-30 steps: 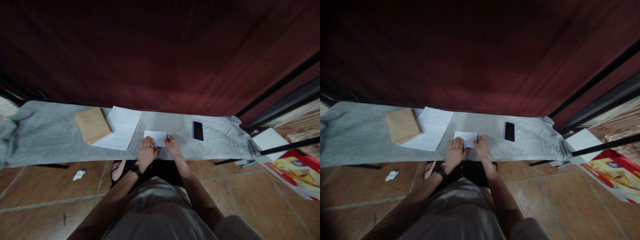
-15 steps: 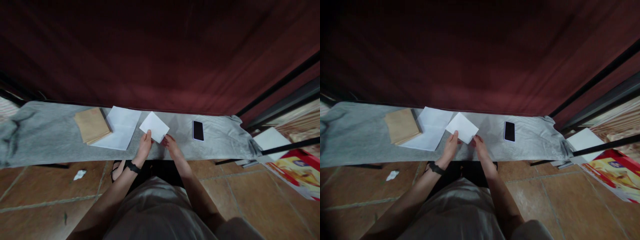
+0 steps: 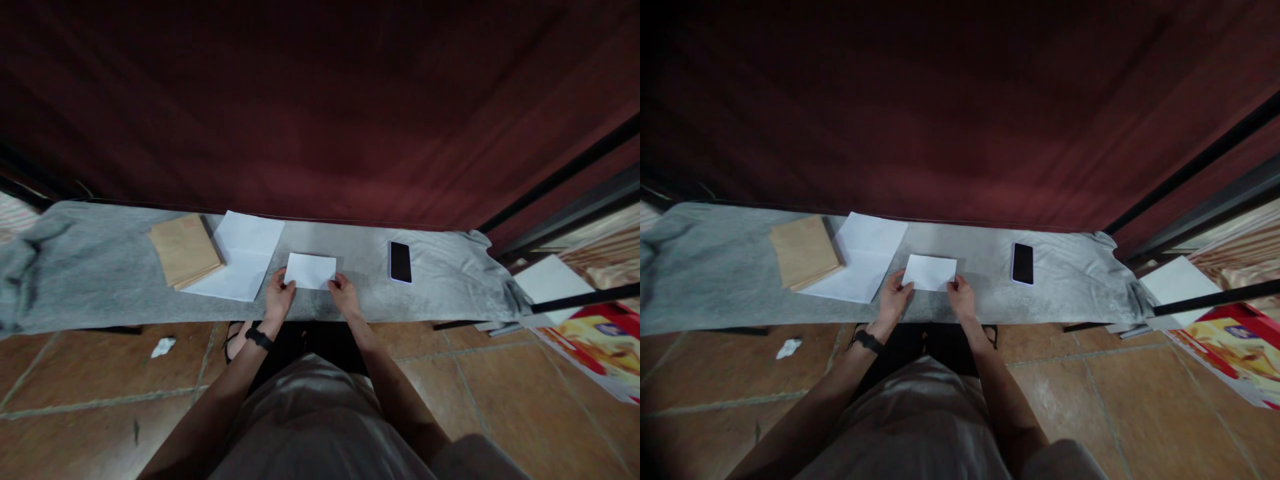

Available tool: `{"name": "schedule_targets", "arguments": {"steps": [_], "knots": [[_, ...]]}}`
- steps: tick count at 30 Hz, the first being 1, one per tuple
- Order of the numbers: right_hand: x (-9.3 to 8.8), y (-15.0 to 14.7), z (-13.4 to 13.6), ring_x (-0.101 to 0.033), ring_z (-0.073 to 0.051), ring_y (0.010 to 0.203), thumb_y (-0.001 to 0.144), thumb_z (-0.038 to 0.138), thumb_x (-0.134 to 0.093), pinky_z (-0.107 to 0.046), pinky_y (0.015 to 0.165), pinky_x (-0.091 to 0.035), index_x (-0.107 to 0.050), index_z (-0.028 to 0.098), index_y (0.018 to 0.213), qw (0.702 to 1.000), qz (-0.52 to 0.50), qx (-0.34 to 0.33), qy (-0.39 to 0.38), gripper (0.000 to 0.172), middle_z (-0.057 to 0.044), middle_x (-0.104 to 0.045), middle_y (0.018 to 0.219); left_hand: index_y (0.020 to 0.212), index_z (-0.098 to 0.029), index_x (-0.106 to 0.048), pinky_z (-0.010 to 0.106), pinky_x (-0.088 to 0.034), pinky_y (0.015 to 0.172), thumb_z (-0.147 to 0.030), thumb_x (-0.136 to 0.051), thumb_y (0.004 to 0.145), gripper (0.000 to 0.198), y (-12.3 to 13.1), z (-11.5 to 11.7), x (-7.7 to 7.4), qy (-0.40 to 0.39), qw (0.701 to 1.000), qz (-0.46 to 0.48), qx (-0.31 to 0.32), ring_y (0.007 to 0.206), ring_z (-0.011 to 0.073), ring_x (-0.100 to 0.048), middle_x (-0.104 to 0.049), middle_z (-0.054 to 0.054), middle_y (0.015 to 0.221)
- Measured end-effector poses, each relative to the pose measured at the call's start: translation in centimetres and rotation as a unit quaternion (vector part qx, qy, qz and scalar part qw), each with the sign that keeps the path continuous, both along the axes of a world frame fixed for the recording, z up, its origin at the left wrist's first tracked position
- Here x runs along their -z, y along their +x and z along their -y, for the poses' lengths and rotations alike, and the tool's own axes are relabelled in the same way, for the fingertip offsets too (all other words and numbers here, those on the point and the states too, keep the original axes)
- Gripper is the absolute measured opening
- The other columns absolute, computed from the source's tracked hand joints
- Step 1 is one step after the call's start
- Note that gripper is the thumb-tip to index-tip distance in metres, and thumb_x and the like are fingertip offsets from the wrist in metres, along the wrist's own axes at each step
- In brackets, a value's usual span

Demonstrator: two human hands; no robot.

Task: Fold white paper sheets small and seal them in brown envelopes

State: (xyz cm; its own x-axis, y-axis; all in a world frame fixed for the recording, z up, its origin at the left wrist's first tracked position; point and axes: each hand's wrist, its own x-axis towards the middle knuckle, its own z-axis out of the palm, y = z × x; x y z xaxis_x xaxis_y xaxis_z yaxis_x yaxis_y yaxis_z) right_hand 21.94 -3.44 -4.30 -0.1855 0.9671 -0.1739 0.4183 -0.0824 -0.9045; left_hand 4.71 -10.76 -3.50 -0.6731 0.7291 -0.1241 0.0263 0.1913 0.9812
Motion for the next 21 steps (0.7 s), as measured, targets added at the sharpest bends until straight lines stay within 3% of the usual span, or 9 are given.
{"name": "schedule_targets", "arguments": {"steps": [3, 6, 11, 14, 17, 19, 21], "knots": [[-0.2, -0.4, 0.7, -0.072, -0.025, 0.089, 0.093, 0.029, -0.053, -0.034, 0.083, -0.052, -0.061, 0.021, 0.132, 0.988, 0.149, -0.016, 0.042, 0.041, -0.007, -0.077, 0.095, 0.137, -0.015, -0.055, 0.034, -0.053, 0.069, -0.025, -0.059, 0.082, 0.056, -0.2, 0.7, -0.3, -0.107, 0.971, -0.208, 0.057, 0.07, 0.0231, -0.068, -0.073, 0.005, 0.082], [-0.2, -0.6, 1.5, -0.074, -0.028, 0.093, 0.098, 0.028, -0.048, -0.037, 0.086, -0.053, -0.048, 0.019, 0.147, 0.944, 0.311, -0.052, 0.098, 0.05, -0.012, -0.076, 0.107, 0.145, -0.018, -0.051, 0.038, -0.054, 0.08, -0.028, -0.055, 0.089, 0.057, 0.4, 1.2, -0.8, -0.204, 0.921, -0.322, 0.083, 0.088, 0.0294, -0.072, -0.076, 0.011, 0.103], [-0.3, -0.3, 1.7, -0.073, -0.028, 0.097, 0.1, 0.029, -0.046, -0.037, 0.086, -0.053, -0.049, 0.02, 0.146, 0.925, 0.348, -0.069, 0.136, 0.047, -0.015, -0.071, 0.12, 0.14, -0.02, -0.056, 0.037, -0.055, 0.078, -0.032, -0.054, 0.092, 0.05, 0.7, 1.7, -1.2, -0.27, 0.863, -0.415, 0.104, 0.09, 0.0295, -0.073, -0.076, 0.013, 0.107], [-0.6, -0.2, 1.5, -0.07, -0.029, 0.103, 0.1, 0.027, -0.046, -0.038, 0.089, -0.053, -0.051, 0.018, 0.144, 0.921, 0.355, -0.071, 0.145, 0.046, -0.016, -0.068, 0.121, 0.132, -0.019, -0.062, 0.039, -0.055, 0.082, -0.034, -0.052, 0.094, 0.042, 0.4, 2.1, -1.4, -0.27, 0.838, -0.461, 0.111, 0.093, 0.0294, -0.071, -0.075, 0.014, 0.106], [-0.8, -0.8, 1.7, -0.063, -0.029, 0.115, 0.1, 0.026, -0.045, -0.04, 0.1, -0.049, -0.053, 0.016, 0.144, 0.917, 0.334, -0.089, 0.198, 0.045, -0.017, -0.065, 0.125, 0.128, -0.016, -0.064, 0.048, -0.049, 0.099, -0.032, -0.045, 0.097, 0.04, 0.8, 2.0, -1.7, -0.229, 0.816, -0.519, 0.11, 0.114, 0.0338, -0.064, -0.069, 0.019, 0.12], [-0.6, -1.5, 2.1, -0.057, -0.027, 0.125, 0.102, 0.027, -0.042, -0.04, 0.108, -0.045, -0.053, 0.014, 0.144, 0.915, 0.298, -0.122, 0.244, 0.045, -0.016, -0.062, 0.135, 0.135, -0.014, -0.06, 0.051, -0.041, 0.11, -0.03, -0.038, 0.1, 0.044, 1.5, 1.6, -1.6, -0.17, 0.816, -0.534, 0.14, 0.13, 0.0338, -0.055, -0.062, 0.02, 0.135], [-0.2, -2.0, 2.6, -0.05, -0.024, 0.135, 0.103, 0.024, -0.036, -0.038, 0.115, -0.039, -0.05, 0.012, 0.146, 0.908, 0.27, -0.162, 0.275, 0.047, -0.015, -0.055, 0.147, 0.145, -0.012, -0.051, 0.047, -0.035, 0.118, -0.028, -0.03, 0.102, 0.05, 2.2, 1.1, -1.1, -0.11, 0.819, -0.527, 0.201, 0.142, 0.0285, -0.045, -0.052, 0.017, 0.149]]}}
